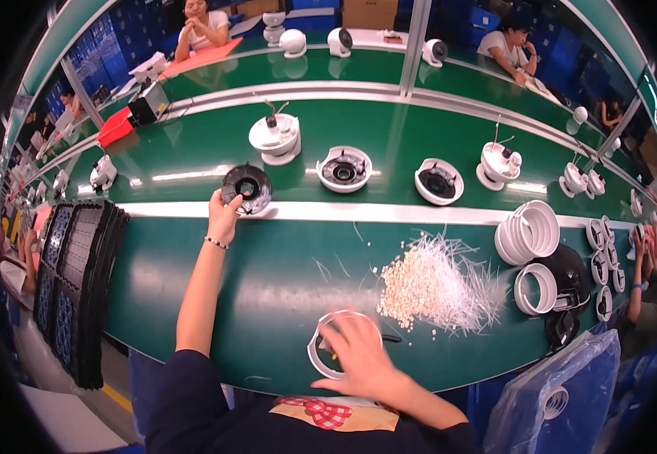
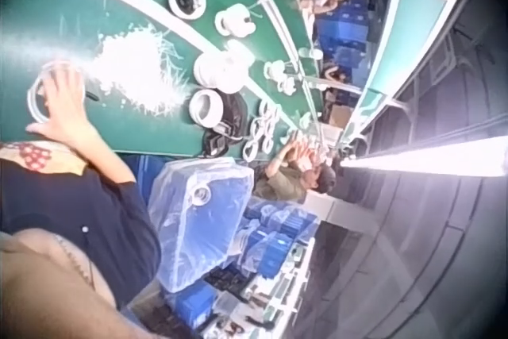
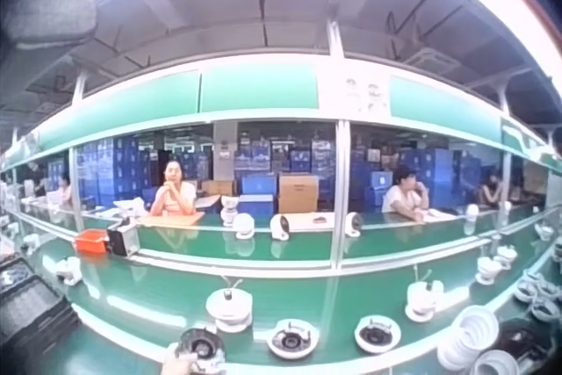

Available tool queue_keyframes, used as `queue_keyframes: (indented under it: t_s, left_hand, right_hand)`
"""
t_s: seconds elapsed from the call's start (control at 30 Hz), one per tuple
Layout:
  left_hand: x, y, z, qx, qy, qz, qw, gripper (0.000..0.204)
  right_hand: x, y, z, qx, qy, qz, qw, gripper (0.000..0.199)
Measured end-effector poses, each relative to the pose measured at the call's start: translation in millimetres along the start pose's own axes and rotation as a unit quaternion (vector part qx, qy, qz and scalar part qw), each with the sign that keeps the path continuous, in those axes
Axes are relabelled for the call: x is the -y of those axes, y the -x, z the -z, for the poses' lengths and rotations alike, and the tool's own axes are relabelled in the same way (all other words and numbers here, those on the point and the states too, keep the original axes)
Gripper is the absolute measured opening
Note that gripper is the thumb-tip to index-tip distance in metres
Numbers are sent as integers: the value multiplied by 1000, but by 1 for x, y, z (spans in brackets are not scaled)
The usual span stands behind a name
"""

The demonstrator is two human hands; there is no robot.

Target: Assembling security camera components on a production line, including circuit boards and housings.

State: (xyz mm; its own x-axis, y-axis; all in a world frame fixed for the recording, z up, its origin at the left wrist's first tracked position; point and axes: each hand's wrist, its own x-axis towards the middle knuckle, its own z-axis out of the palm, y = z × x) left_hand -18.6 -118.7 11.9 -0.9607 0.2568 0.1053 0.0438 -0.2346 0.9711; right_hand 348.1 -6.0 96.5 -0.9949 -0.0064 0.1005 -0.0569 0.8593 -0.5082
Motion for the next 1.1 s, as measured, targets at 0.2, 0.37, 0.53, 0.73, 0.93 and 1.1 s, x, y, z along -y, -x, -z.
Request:
queue_keyframes:
  t_s: [0.2, 0.37, 0.53, 0.73, 0.93, 1.1]
  left_hand:
    - [-40, 86, -38, 53, 139, -13, 989, 35]
    - [-47, 130, -34, 74, 147, -12, 986, 39]
    - [-43, 170, -39, 44, 173, -11, 984, 43]
    - [-35, 212, -66, 154, 121, -8, 981, 50]
    - [-56, 196, -42, 478, 337, 292, 756, 88]
    - [-51, 204, -53, 241, 390, 391, 798, 65]
  right_hand:
    - [-21, -5, 13, 179, 22, -28, 983, 111]
    - [-6, -7, 10, 181, 65, 0, 981, 109]
    - [-20, -15, 13, 32, -75, 67, 994, 106]
    - [-13, -63, -1, -236, -503, -59, 829, 112]
    - [-17, -62, -16, -201, -301, -30, 932, 115]
    - [3, -70, -13, -195, -232, -13, 953, 114]
